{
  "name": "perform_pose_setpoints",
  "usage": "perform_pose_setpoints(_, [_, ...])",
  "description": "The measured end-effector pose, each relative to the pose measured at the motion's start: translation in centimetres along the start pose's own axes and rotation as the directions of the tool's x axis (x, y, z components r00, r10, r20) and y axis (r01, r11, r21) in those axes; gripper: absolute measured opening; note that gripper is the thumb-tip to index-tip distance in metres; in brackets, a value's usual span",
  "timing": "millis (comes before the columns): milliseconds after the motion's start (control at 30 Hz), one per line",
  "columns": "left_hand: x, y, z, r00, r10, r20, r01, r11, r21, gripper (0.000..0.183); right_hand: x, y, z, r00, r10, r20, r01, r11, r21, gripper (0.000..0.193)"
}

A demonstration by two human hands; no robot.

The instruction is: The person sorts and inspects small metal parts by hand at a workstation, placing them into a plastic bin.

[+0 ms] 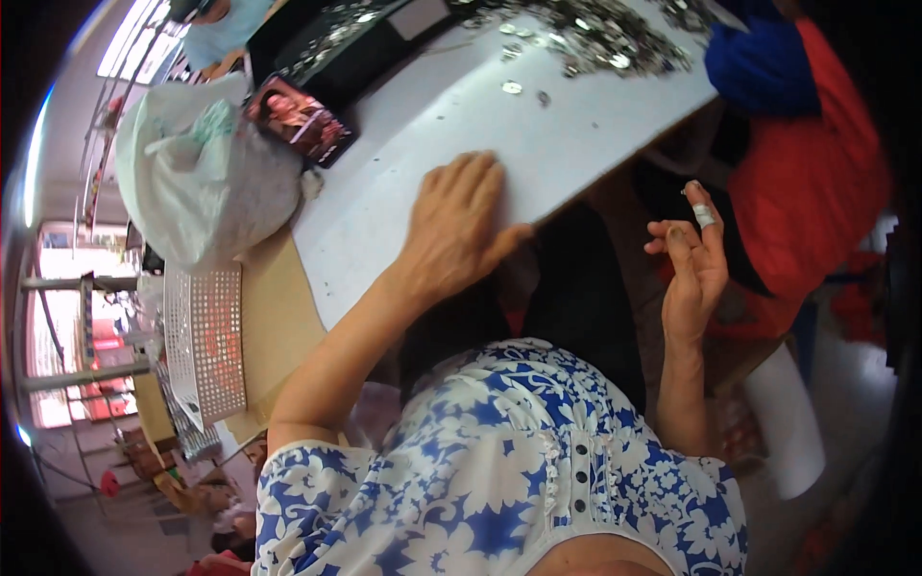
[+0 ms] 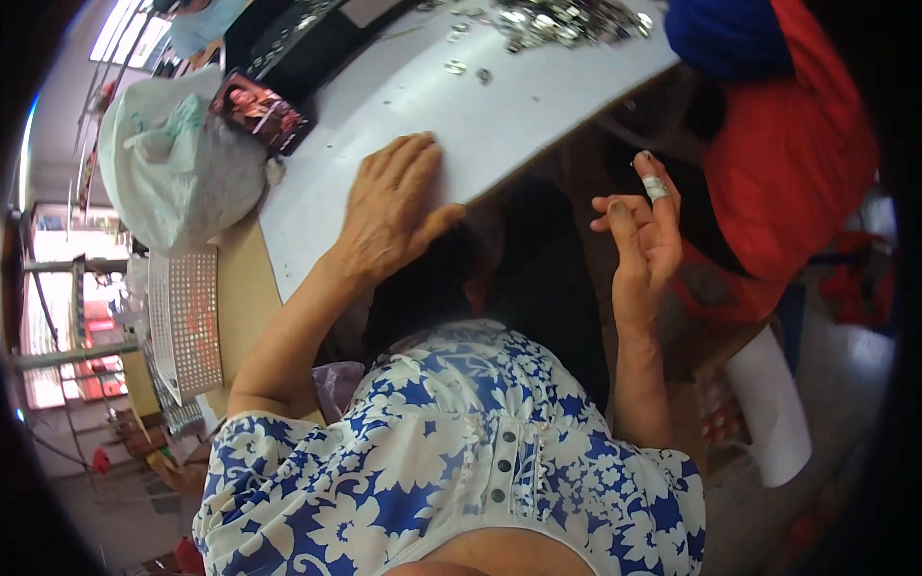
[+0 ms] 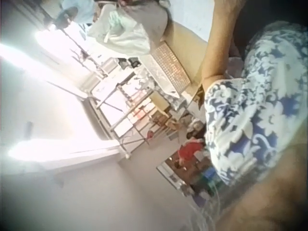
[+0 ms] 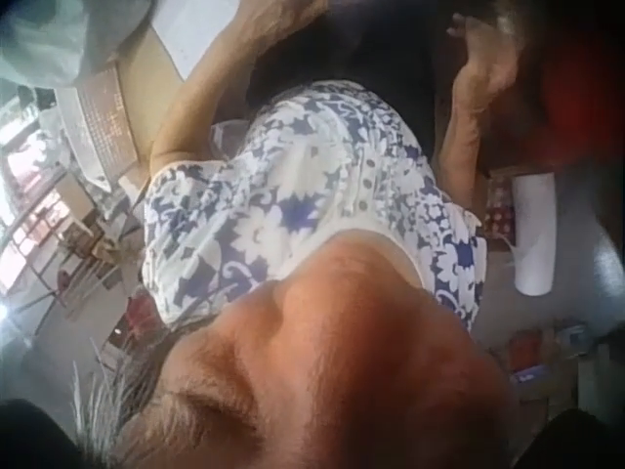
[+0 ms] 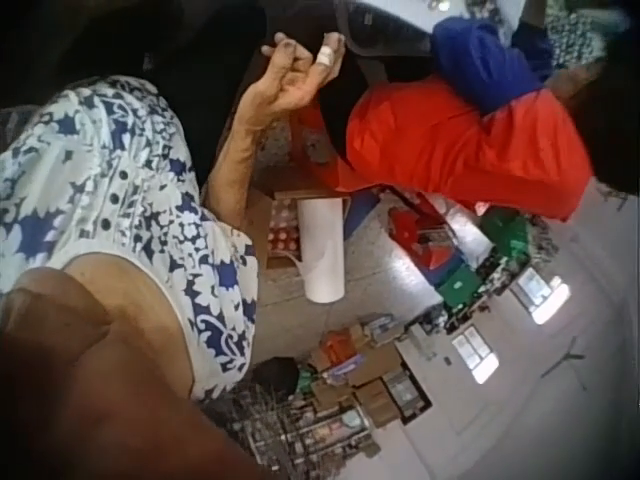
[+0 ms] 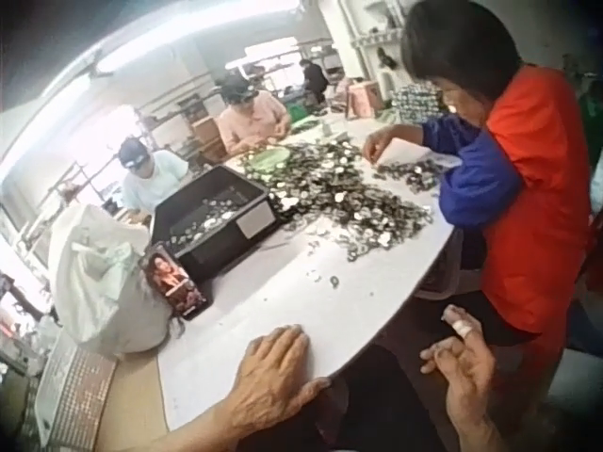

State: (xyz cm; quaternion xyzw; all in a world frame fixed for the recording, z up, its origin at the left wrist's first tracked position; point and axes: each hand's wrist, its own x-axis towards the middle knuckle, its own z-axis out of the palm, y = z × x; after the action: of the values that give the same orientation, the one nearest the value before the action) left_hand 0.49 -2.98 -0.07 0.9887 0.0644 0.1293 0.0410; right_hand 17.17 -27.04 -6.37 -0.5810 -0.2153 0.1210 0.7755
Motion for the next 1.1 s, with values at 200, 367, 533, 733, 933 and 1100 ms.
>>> perform_pose_setpoints(200, [1.1, -1.0, 1.7, 0.97, 0.014, -0.241, -0.079, 0.961, -0.264, 0.047, 2.1, -4.0, 8.5, 0.969, -0.184, 0.166, 0.184, 0.983, 0.012, 0.047])
perform_pose_setpoints(367, [-0.4, -2.8, 1.4, 0.961, -0.005, -0.276, -0.109, 0.913, -0.393, 0.033, 9.0, -5.8, 19.2, 0.84, -0.418, 0.345, 0.42, 0.904, 0.073, 0.045])
perform_pose_setpoints(533, [0.1, -2.6, 0.9, 0.955, 0.017, -0.297, -0.149, 0.891, -0.428, 0.03, 19.9, -4.6, 29.6, 0.635, -0.604, 0.482, 0.73, 0.672, -0.12, 0.03])
perform_pose_setpoints(733, [-0.4, -3.1, 1.8, 0.946, 0.013, -0.325, -0.157, 0.893, -0.421, 0.029, 21.1, -0.6, 29.7, 0.768, -0.345, 0.539, 0.474, 0.872, -0.118, 0.024])
perform_pose_setpoints(933, [-0.9, -3.2, 2.0, 0.936, 0.025, -0.351, -0.183, 0.887, -0.424, 0.029, 10.0, 0.0, 19.5, 0.901, -0.053, 0.43, 0.126, 0.982, -0.142, 0.018])
perform_pose_setpoints(1100, [-0.9, -3.1, 2.2, 0.944, 0.004, -0.331, -0.154, 0.89, -0.429, 0.026, 1.3, 0.7, 9.2, 0.67, -0.519, 0.531, 0.74, 0.525, -0.421, 0.013])
